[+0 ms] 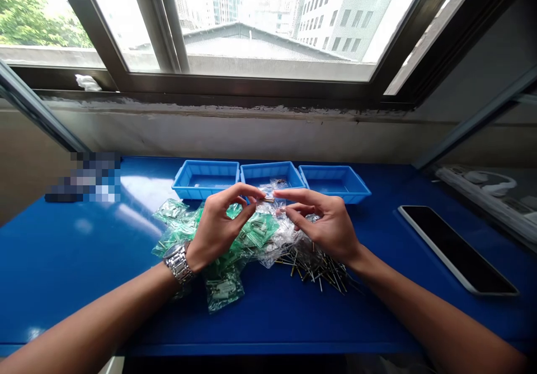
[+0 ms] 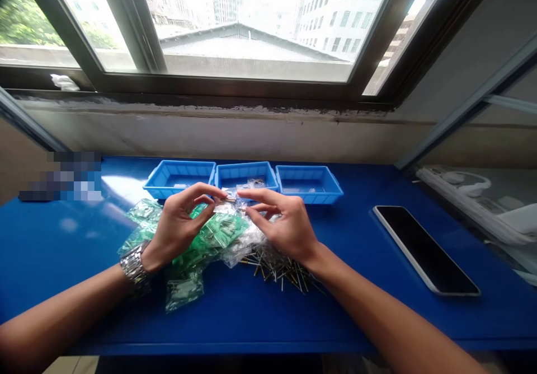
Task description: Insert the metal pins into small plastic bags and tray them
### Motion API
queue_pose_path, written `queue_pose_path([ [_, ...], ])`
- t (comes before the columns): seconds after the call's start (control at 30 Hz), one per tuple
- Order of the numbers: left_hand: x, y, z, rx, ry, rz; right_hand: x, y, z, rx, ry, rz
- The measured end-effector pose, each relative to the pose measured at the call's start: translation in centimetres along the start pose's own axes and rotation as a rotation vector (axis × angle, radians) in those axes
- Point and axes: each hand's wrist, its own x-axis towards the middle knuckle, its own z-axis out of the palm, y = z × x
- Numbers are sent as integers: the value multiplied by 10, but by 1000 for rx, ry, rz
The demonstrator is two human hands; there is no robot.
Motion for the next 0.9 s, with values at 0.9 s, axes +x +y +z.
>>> queue_pose_path([
  [0.9, -1, -1, 1, -73, -53, -95, -2, 0, 2, 103, -49, 86],
])
